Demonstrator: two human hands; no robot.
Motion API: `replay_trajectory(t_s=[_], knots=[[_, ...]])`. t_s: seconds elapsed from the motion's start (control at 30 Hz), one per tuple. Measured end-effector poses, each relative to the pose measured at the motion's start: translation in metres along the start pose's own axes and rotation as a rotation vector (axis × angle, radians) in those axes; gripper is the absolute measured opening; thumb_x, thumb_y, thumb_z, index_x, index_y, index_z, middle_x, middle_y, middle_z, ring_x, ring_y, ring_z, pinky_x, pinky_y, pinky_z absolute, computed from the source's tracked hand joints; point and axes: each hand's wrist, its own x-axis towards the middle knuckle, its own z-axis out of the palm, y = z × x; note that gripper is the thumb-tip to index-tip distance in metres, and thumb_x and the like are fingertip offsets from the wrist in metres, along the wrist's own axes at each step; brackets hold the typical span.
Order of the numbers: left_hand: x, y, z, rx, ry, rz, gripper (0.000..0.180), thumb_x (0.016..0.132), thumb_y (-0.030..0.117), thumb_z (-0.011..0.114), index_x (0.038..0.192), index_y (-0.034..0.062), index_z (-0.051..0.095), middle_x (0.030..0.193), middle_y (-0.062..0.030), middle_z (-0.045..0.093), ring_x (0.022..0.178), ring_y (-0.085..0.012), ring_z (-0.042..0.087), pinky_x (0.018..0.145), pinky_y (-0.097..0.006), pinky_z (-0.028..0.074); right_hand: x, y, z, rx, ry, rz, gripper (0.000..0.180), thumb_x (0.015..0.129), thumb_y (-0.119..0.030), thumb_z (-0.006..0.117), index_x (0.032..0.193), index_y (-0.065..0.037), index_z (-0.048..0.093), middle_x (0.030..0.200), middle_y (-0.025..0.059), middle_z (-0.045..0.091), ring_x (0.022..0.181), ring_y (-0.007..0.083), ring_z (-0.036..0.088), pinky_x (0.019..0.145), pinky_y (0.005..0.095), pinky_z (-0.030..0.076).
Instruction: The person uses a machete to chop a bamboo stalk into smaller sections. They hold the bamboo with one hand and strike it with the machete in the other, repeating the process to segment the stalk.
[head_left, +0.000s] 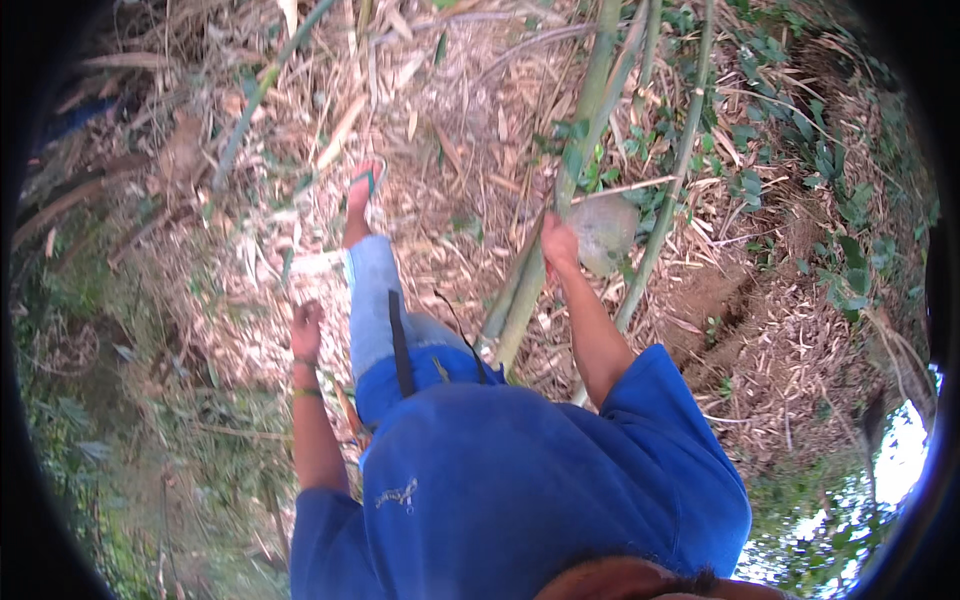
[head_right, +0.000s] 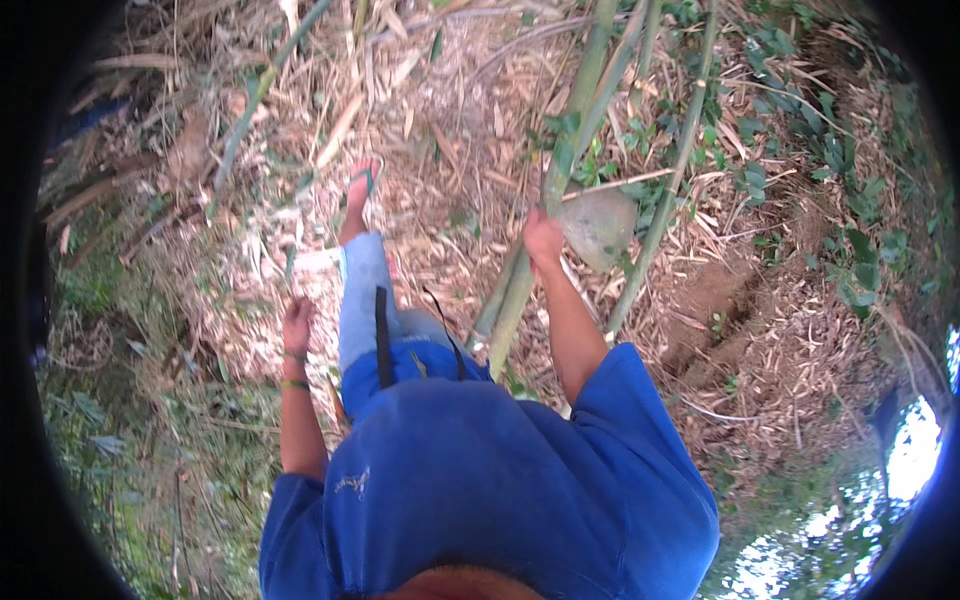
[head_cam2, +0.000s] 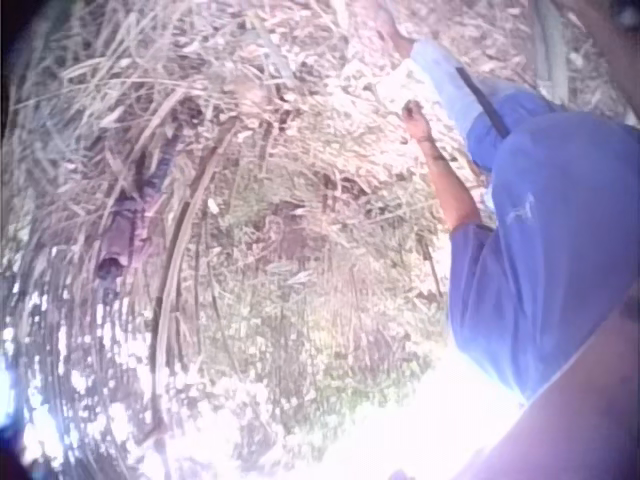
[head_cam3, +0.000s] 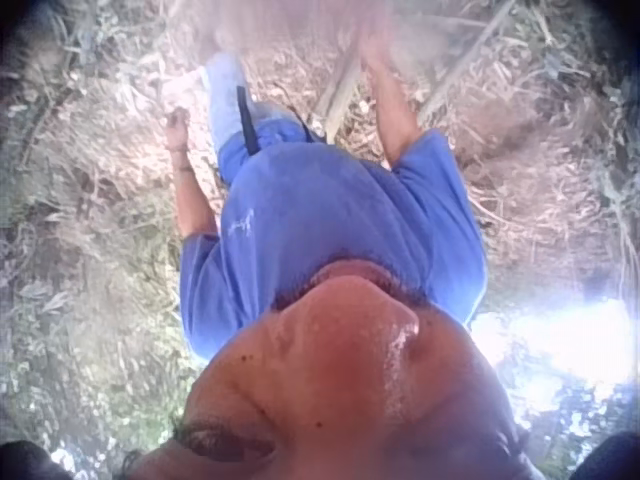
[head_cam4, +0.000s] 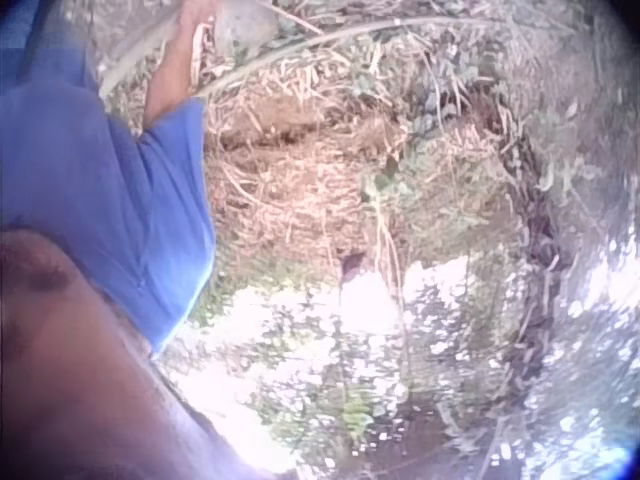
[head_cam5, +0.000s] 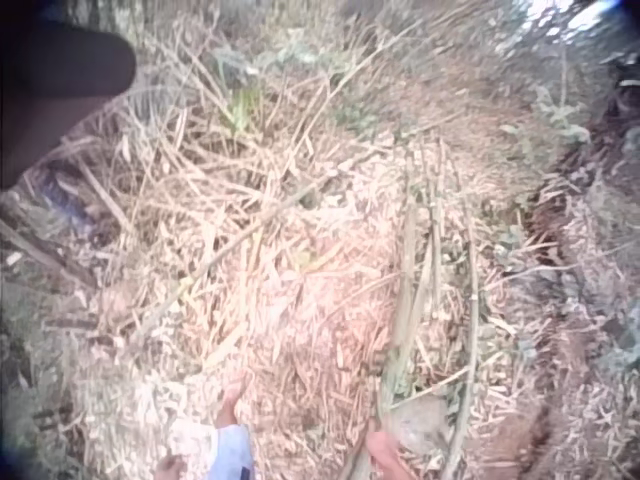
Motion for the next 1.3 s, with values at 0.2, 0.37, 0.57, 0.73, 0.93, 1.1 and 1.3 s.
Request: replay_trajectory(t_s=[0.2, 0.37, 0.57, 0.73, 0.93, 1.1, 1.3], knots=[[-0.005, 0.007, -0.004, -0.041, -0.007, -0.062, 0.037, 0.092, 0.025, 0.062, 0.119, -0.0008, 0.059, 0.092, -0.0097, 0.067, 0.081, -0.0146, 0.064, 0.070, -0.028, 0.050, -0.078, 0.013, -0.014, 0.510, -0.621, 0.573, 0.051, 0.094, -0.049, 0.051, 0.083, 0.000, 0.059, 0.058, 0.0090, 0.053, 0.043, 0.0213, 0.051, 0.042, 0.0376, 0.041], [0.021, 0.004, -0.014, -0.003, -0.058, -0.097, 0.032, 0.089, 0.023, 0.066, 0.114, 0.0020, 0.062, 0.091, -0.0097, 0.068, 0.079, -0.0151, 0.064, 0.064, -0.027, 0.048, -0.113, -0.021, -0.067, 0.608, -0.490, 0.417, 0.054, 0.091, -0.053, 0.052, 0.092, -0.001, 0.069, 0.057, 0.0109, 0.055, 0.043, 0.0226, 0.055, 0.045, 0.0405, 0.045], [0.048, 0.084, -0.005, 0.086, -0.164, 0.080, 0.032, 0.089, 0.020, 0.065, 0.114, -0.0013, 0.061, 0.095, -0.0116, 0.068, 0.081, -0.0154, 0.065, 0.069, -0.028, 0.052, -0.143, -0.002, -0.076, 0.633, -0.326, 0.324, 0.047, 0.092, -0.050, 0.056, 0.093, -0.004, 0.064, 0.054, 0.0077, 0.053, 0.039, 0.0192, 0.052, 0.041, 0.0360, 0.040], [0.062, 0.134, 0.010, 0.273, -0.237, 0.139, 0.037, 0.089, 0.022, 0.065, 0.117, -0.0017, 0.061, 0.093, -0.0125, 0.069, 0.077, -0.0182, 0.066, 0.065, -0.030, 0.054, -0.184, 0.020, -0.063, 0.850, -0.271, 0.357, 0.048, 0.091, -0.050, 0.058, 0.084, -0.003, 0.062, 0.057, 0.0070, 0.055, 0.047, 0.0192, 0.056, 0.049, 0.0356, 0.044], [0.069, 0.162, 0.015, 0.398, -0.283, 0.121, 0.032, 0.088, 0.019, 0.066, 0.109, -0.0051, 0.062, 0.093, -0.0146, 0.067, 0.074, -0.0199, 0.067, 0.061, -0.032, 0.057, -0.213, 0.024, -0.035, 1.268, -0.226, 0.589, 0.041, 0.090, -0.045, 0.065, 0.075, -0.007, 0.058, 0.059, 0.0011, 0.051, 0.047, 0.0127, 0.050, 0.047, 0.0322, 0.041], [0.078, 0.176, -0.007, 0.393, -0.360, -0.054, 0.028, 0.090, 0.017, 0.066, 0.111, -0.0001, 0.062, 0.085, -0.0105, 0.069, 0.068, -0.0163, 0.066, 0.053, -0.029, 0.052, -0.212, 0.016, -0.041, 1.360, -0.197, 0.718, 0.044, 0.088, -0.047, 0.065, 0.073, -0.006, 0.059, 0.059, 0.0022, 0.054, 0.050, 0.0140, 0.052, 0.049, 0.0337, 0.041], [0.132, 0.215, -0.035, 0.418, -0.551, -0.360, 0.024, 0.089, 0.008, 0.059, 0.112, 0.0028, 0.061, 0.104, -0.0125, 0.068, 0.080, -0.0180, 0.065, 0.061, -0.033, 0.054, -0.217, 0.010, -0.011, 1.239, -0.071, 0.695, 0.053, 0.086, -0.054, 0.061, 0.075, -0.003, 0.063, 0.061, 0.0102, 0.062, 0.058, 0.0228, 0.064, 0.057, 0.0390, 0.047]])
